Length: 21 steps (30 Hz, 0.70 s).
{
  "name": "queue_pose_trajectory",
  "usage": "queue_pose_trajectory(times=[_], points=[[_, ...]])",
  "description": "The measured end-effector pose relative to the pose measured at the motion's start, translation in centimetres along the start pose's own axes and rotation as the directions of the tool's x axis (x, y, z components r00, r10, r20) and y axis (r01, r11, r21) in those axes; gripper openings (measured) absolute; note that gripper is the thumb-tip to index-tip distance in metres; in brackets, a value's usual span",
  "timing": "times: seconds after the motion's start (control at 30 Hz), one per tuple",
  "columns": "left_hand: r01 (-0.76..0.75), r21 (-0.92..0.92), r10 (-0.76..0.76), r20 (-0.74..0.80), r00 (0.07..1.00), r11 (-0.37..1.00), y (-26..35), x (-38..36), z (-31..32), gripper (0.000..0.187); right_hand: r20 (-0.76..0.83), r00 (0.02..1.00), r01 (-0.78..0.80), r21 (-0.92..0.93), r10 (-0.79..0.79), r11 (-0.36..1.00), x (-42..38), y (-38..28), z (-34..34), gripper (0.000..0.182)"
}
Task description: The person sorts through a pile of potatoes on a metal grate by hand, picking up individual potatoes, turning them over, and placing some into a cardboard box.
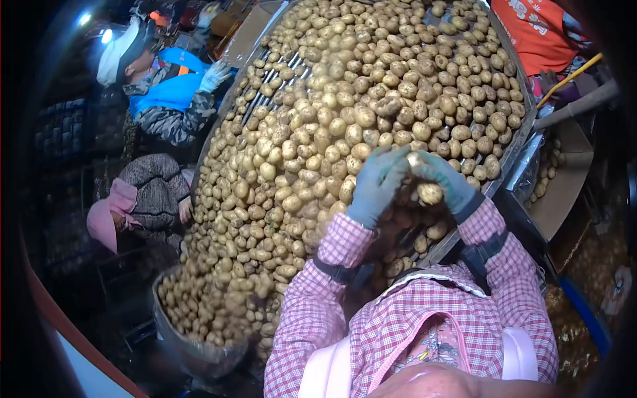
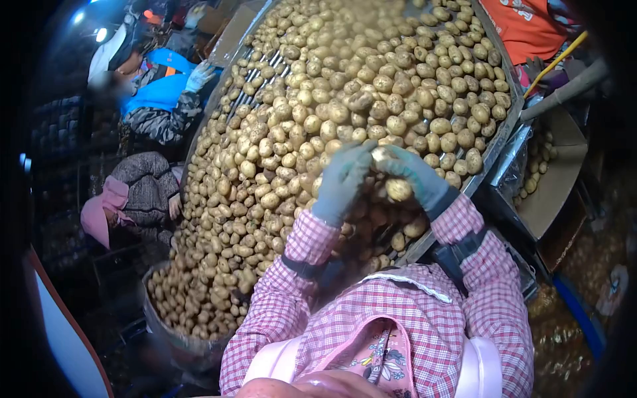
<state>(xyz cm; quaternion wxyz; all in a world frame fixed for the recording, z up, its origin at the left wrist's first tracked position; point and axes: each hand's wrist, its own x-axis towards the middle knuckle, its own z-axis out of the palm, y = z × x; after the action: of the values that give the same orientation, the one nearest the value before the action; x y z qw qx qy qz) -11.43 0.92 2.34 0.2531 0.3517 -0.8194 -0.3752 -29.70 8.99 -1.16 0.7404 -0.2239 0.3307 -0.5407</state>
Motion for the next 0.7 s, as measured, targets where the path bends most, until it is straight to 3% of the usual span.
queue_pose_trajectory(times=[0.03,0.1,0.13,0.2,0.23,0.3,0.37,0.43,0.47,0.5,0.53,0.57,0.63,0.7], points=[[-0.011,-0.012,0.011,-0.024,1.000,1.000,-0.2,-0.7,-0.5,0.032,-0.116,0.982,-0.149,-0.009,0.147,0.989,-1.6,-1.3,0.5,0.036],[-0.007,-0.022,0.006,-0.083,0.997,1.000,-0.8,-2.6,-2.3,0.030,-0.259,0.965,-0.071,-0.100,0.043,0.992,-5.0,-3.1,-0.5,0.041],[0.104,0.016,-0.101,-0.142,0.985,0.994,-2.1,-3.9,-3.5,0.028,-0.307,0.952,-0.037,-0.103,0.004,0.994,-7.2,-4.5,-1.6,0.042],[0.300,-0.126,-0.324,-0.280,0.904,0.946,-4.3,-6.0,-5.9,0.029,-0.433,0.826,0.122,-0.488,-0.361,0.865,-10.5,-5.8,-6.9,0.039],[0.354,-0.164,-0.389,-0.324,0.862,0.921,-6.1,-7.2,-7.5,0.029,-0.462,0.824,0.124,-0.417,-0.328,0.900,-12.9,-7.4,-10.0,0.042],[0.450,-0.230,-0.505,-0.362,0.783,0.863,-7.5,-8.3,-11.2,0.031,-0.381,0.753,0.000,-0.815,-0.537,0.579,-16.8,-10.6,-17.8,0.049],[0.431,-0.188,-0.466,-0.470,0.749,0.883,-9.4,-8.5,-14.0,0.031,-0.526,0.586,-0.092,-0.799,-0.616,0.595,-20.2,-13.0,-22.3,0.054],[0.432,-0.190,-0.462,-0.528,0.713,0.882,-10.5,-7.1,-16.5,0.033,-0.449,0.631,-0.023,-0.826,-0.633,0.563,-19.5,-13.0,-22.0,0.053],[0.471,-0.019,-0.403,-0.547,0.734,0.882,-11.9,-6.0,-18.3,0.035,-0.411,0.650,0.011,-0.836,-0.640,0.548,-19.1,-13.1,-21.8,0.052],[0.495,0.153,-0.340,-0.555,0.759,0.855,-13.6,-4.6,-19.8,0.037,-0.365,0.742,0.091,-0.775,-0.562,0.625,-17.5,-11.8,-19.6,0.051],[0.491,0.154,-0.340,-0.547,0.765,0.857,-15.8,-2.9,-20.7,0.040,-0.313,0.823,0.143,-0.693,-0.474,0.706,-15.9,-10.4,-17.5,0.052],[0.489,0.156,-0.341,-0.538,0.771,0.858,-17.7,-1.3,-21.3,0.044,-0.392,0.834,0.085,-0.605,-0.389,0.792,-13.5,-9.0,-14.9,0.051],[0.635,0.054,-0.590,-0.317,0.743,0.771,-17.8,2.6,-21.3,0.048,-0.395,0.862,-0.026,-0.661,-0.318,0.750,-8.9,-7.2,-7.1,0.043],[0.614,0.604,-0.465,-0.408,0.786,0.507,-13.4,5.2,-18.5,0.049,-0.352,0.908,-0.017,-0.571,-0.226,0.821,-5.1,-5.6,-3.1,0.032]])
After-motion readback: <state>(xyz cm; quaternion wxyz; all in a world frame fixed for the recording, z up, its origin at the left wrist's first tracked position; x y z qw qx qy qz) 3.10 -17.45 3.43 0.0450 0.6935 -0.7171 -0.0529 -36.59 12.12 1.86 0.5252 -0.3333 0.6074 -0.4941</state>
